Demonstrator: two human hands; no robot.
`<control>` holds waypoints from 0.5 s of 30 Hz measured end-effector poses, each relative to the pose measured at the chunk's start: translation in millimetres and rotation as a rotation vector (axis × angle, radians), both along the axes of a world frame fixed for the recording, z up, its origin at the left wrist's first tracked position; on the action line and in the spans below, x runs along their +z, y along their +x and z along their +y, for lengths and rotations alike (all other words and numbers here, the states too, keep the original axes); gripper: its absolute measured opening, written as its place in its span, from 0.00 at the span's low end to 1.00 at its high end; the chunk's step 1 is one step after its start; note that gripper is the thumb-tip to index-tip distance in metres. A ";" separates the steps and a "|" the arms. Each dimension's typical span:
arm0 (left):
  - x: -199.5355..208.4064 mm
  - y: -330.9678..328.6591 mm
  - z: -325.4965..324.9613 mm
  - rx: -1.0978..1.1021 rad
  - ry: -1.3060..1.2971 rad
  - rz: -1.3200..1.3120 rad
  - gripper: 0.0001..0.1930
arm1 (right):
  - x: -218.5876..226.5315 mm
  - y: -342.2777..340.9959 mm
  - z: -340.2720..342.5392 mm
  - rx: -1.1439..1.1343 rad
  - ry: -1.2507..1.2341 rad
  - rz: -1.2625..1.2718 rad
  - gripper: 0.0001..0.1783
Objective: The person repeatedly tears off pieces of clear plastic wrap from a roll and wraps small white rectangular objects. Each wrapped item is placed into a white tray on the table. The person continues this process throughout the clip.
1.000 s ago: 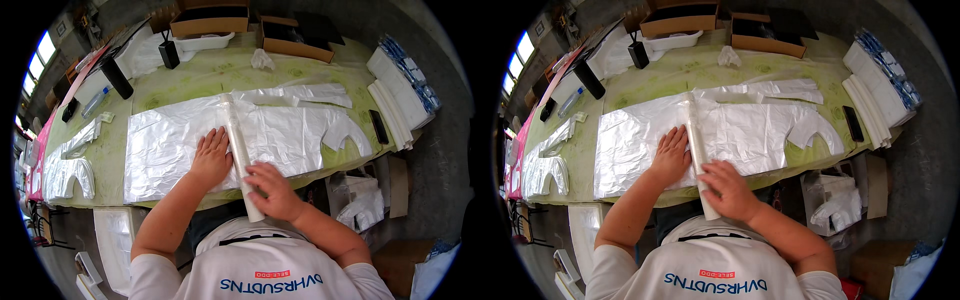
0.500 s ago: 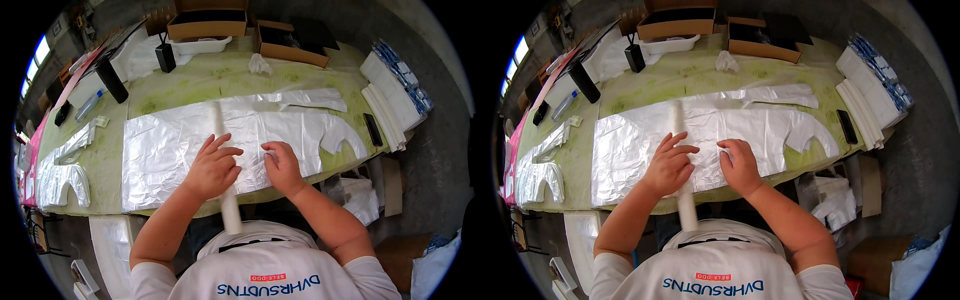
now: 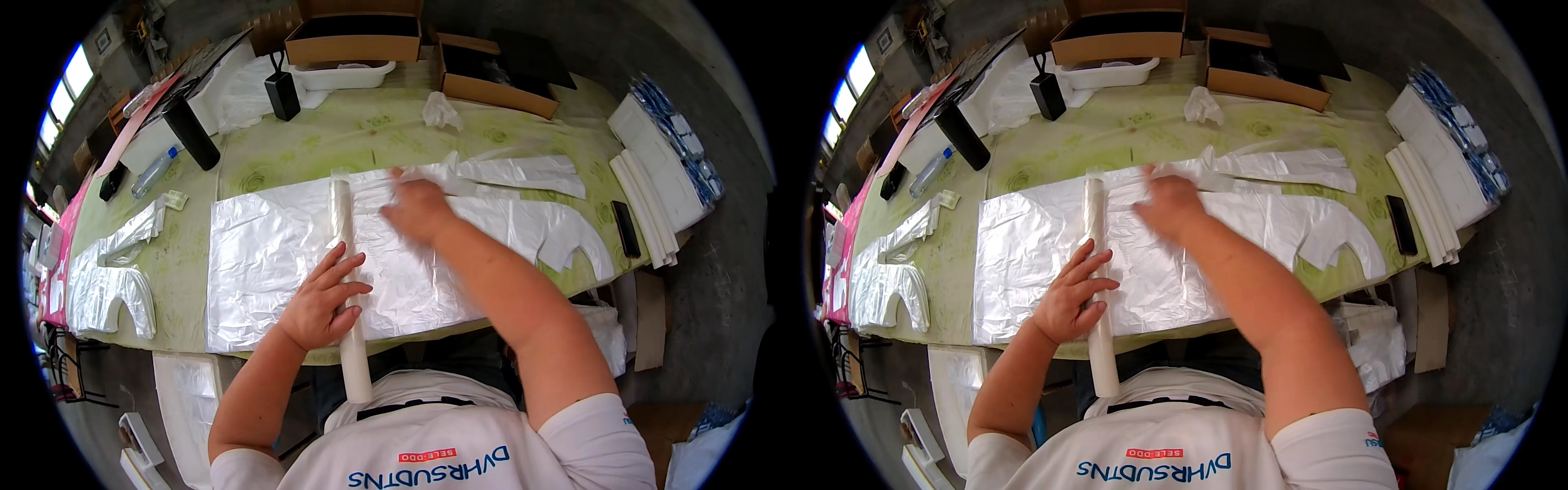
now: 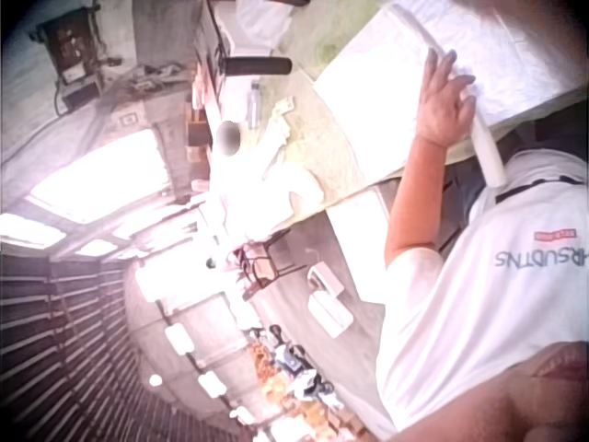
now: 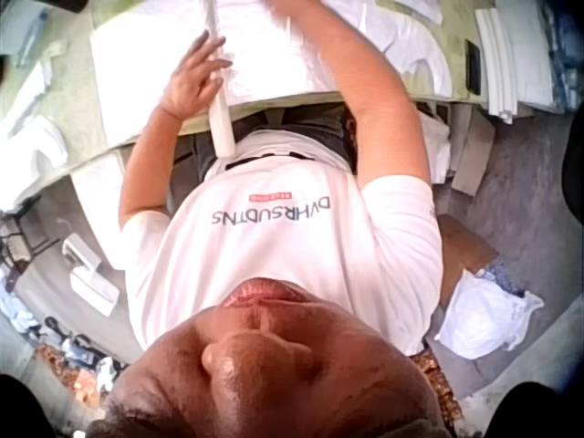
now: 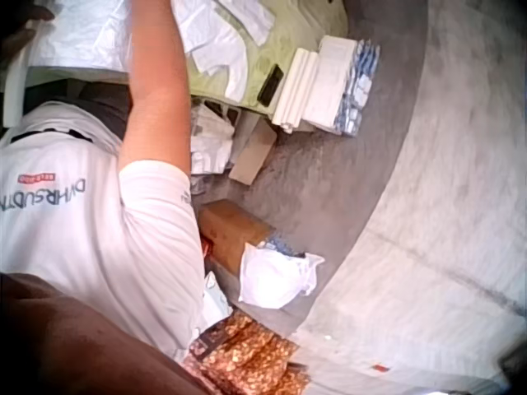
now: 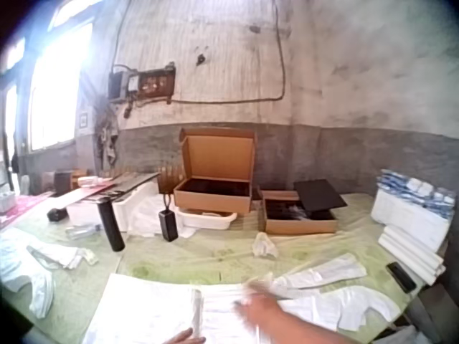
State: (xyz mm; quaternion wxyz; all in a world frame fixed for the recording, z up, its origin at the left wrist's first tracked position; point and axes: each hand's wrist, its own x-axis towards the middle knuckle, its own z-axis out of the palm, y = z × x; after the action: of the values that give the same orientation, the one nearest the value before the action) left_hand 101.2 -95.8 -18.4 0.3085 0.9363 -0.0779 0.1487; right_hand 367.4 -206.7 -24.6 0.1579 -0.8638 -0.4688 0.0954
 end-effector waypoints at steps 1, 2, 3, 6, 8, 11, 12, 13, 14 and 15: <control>1.5 4.0 -1.3 -0.008 -0.012 -0.002 0.17 | -32.1 31.4 -16.3 -0.193 0.181 -0.060 0.45; 1.3 3.4 -1.1 0.000 -0.011 -0.015 0.17 | -36.5 63.9 -33.6 -0.355 0.239 0.150 0.42; 1.4 6.9 -2.2 -0.007 -0.012 -0.033 0.17 | -39.4 97.7 -56.8 -0.546 0.325 0.336 0.39; -0.7 4.2 -2.0 0.006 -0.008 -0.066 0.16 | -18.2 164.7 -150.0 -1.002 0.647 0.427 0.38; -0.4 7.0 -3.1 -0.006 -0.014 -0.073 0.17 | -7.5 195.3 -226.1 -1.190 0.773 0.379 0.37; 0.7 8.6 -3.3 -0.013 -0.026 -0.058 0.17 | -0.4 193.1 -284.2 -1.090 0.692 -0.068 0.34; 0.4 7.4 -2.3 -0.013 -0.027 -0.052 0.17 | -1.9 177.6 -277.5 -0.957 0.687 -0.149 0.33; 0.1 5.7 -2.1 -0.014 -0.027 -0.047 0.17 | -4.5 155.2 -265.4 -0.802 0.663 -0.236 0.34; -0.3 4.3 -2.4 -0.006 -0.032 -0.043 0.17 | -11.3 120.9 -239.7 -0.585 0.631 -0.230 0.34; 0.0 3.3 -2.7 0.001 -0.036 -0.039 0.17 | -18.8 84.9 -213.2 -0.378 0.588 -0.199 0.34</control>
State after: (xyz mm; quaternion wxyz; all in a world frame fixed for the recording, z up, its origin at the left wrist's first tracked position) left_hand 104.5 -98.5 -18.4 0.3239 0.9275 -0.0809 0.1684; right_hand 452.4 -419.8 -43.3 0.3679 -0.8579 -0.3215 -0.1589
